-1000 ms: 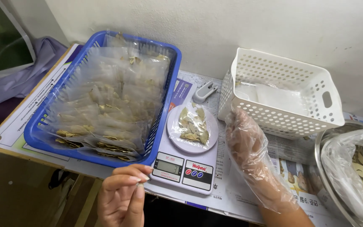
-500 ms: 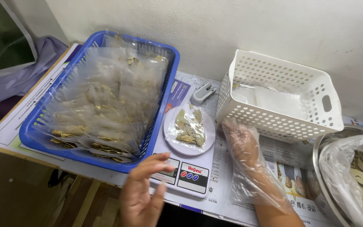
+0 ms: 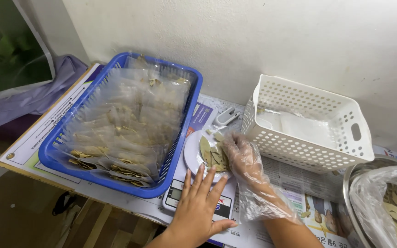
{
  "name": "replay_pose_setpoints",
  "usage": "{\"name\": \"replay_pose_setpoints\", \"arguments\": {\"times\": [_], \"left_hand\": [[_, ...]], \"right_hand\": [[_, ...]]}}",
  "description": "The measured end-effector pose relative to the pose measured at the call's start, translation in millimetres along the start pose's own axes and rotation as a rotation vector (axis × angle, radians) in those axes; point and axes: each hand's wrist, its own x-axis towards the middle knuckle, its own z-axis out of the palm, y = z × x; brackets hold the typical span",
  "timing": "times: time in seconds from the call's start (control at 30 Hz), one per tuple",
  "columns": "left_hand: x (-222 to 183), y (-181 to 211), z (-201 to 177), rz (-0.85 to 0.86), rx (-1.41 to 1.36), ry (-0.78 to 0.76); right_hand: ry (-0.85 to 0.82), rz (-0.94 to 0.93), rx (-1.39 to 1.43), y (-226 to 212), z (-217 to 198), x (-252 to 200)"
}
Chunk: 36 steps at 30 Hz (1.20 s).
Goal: Packaging dried leaves into small plastic bags and organizing them in a crate
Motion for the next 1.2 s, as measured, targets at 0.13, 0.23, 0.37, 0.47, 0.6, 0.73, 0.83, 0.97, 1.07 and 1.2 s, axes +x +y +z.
{"name": "replay_pose_setpoints", "arguments": {"times": [0.13, 0.23, 0.37, 0.47, 0.6, 0.73, 0.83, 0.97, 1.07, 1.2], "left_hand": [[-3.9, -2.6, 4.2, 0.045, 0.021, 0.05], [-2.1, 2.9, -13.1, 0.056, -0.096, 0.097], [6.0, 15.5, -54.3, 0.049, -0.219, 0.328], [9.3, 15.3, -73.7, 0.018, -0.236, 0.458], [32.0, 10.7, -114.5, 0.002, -0.324, 0.514], [50.1, -0.4, -140.2, -0.19, -0.542, 0.346], [61.9, -18.1, -157.4, -0.121, -0.394, 0.327], [90.1, -46.7, -189.9, -0.039, -0.249, 0.236], [124.8, -86.5, -203.5, -0.202, -0.031, 0.178], [176.3, -160.8, -177.6, -0.251, 0.107, 0.169]], "right_hand": [[0.215, 0.125, 0.218, -21.8, -1.1, -10.4], [0.228, 0.129, 0.362, -38.2, -14.4, -31.3], [0.182, -0.113, 0.771, -25.3, -33.5, -45.4], [0.218, -0.225, 0.568, -42.4, -49.0, -59.5], [-0.002, -0.384, 1.023, -39.6, -48.0, -62.5], [-0.054, -0.46, 0.858, -56.8, -43.7, -60.0], [-0.073, -0.515, 0.622, -67.7, -45.9, -49.7], [0.065, -1.122, 0.239, -85.1, -54.0, -10.0], [0.304, -1.093, 0.032, -110.9, -61.5, 30.5], [0.518, -1.217, 0.078, -128.5, -57.7, 89.3]]}}
